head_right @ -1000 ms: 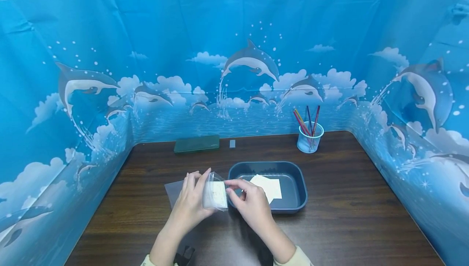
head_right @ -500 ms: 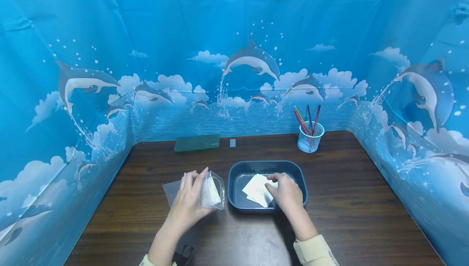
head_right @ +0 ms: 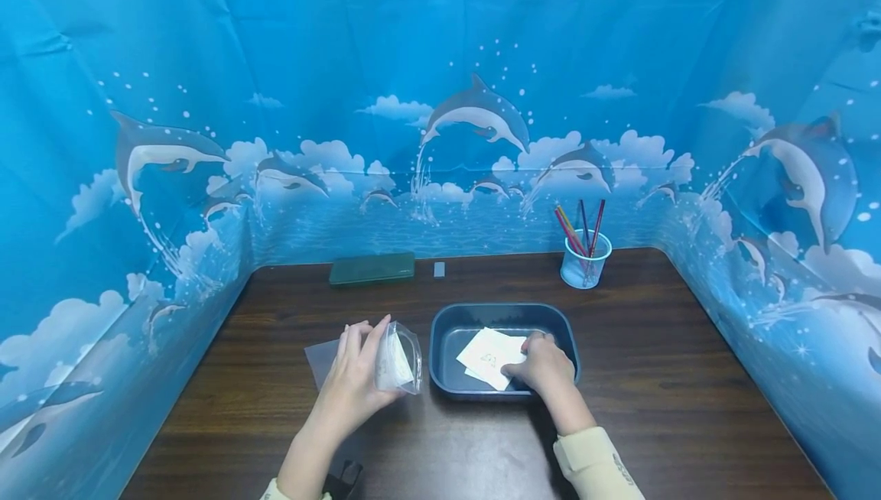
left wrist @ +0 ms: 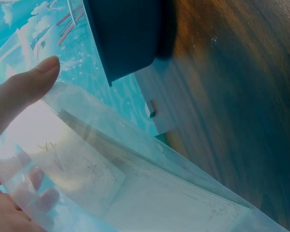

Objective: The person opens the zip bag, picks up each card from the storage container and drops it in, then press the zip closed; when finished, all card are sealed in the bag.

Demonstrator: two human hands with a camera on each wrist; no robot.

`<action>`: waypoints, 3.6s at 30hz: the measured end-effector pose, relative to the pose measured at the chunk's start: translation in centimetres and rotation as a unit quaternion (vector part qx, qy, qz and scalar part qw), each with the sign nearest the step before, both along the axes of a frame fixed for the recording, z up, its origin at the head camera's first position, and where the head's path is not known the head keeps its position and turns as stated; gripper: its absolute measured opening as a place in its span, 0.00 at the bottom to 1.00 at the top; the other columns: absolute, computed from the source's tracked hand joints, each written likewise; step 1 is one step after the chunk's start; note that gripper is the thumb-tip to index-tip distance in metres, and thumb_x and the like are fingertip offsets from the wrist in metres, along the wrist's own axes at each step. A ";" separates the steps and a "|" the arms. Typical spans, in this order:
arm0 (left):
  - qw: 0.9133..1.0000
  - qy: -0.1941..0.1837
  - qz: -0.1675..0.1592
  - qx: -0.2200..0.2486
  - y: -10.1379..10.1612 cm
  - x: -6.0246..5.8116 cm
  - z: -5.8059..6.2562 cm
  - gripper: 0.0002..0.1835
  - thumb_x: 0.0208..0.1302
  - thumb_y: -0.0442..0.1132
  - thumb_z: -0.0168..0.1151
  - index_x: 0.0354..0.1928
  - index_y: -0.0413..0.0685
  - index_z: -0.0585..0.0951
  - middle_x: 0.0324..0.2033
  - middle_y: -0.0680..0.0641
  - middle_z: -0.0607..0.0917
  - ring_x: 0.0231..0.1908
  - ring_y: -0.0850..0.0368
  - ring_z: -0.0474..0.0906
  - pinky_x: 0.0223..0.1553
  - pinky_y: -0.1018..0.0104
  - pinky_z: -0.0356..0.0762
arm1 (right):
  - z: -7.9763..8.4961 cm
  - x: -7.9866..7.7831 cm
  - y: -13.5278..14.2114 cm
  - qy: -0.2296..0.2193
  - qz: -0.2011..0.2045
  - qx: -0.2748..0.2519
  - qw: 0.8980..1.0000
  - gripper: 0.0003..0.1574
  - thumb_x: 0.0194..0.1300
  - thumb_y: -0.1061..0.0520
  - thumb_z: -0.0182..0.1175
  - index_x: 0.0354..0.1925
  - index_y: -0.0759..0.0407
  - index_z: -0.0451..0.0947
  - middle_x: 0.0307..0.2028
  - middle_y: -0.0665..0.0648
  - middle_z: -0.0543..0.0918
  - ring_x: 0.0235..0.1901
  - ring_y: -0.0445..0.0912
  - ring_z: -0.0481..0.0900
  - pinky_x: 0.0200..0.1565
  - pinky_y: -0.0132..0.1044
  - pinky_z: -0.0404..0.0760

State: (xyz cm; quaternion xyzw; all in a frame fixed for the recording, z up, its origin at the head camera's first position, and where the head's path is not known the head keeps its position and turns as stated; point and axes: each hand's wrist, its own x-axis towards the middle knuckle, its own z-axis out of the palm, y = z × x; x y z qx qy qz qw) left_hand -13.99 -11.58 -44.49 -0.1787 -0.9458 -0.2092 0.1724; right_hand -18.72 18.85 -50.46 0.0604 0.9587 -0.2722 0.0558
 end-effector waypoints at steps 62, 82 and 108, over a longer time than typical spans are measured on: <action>1.000 0.007 -0.005 0.001 -0.3 -0.1 0.0 0.63 0.27 0.42 0.86 0.71 0.48 0.62 0.54 0.41 0.68 0.61 0.44 0.62 0.68 0.50 0.51 | 3.0 0.4 -0.5 0.214 -0.041 -0.107 0.970 0.08 0.60 0.52 0.68 0.38 0.50 0.84 0.26 0.48 0.81 0.20 0.45 0.69 0.21 0.37 0.68; 1.000 0.015 -0.005 0.002 0.0 -0.2 0.1 0.63 0.26 0.44 0.87 0.71 0.48 0.62 0.54 0.40 0.69 0.60 0.45 0.63 0.68 0.51 0.51 | 8.9 4.3 -4.8 0.378 0.016 -0.270 0.885 0.09 0.55 0.53 0.72 0.37 0.50 0.87 0.27 0.42 0.84 0.17 0.42 0.68 0.15 0.30 0.65; 0.999 0.024 -0.022 0.003 0.5 -0.1 0.1 0.61 0.27 0.42 0.86 0.70 0.46 0.63 0.54 0.41 0.69 0.63 0.44 0.62 0.68 0.49 0.52 | 8.8 5.3 -8.4 0.316 0.047 -0.331 0.888 0.09 0.53 0.56 0.73 0.35 0.52 0.87 0.25 0.43 0.83 0.15 0.45 0.65 0.12 0.30 0.60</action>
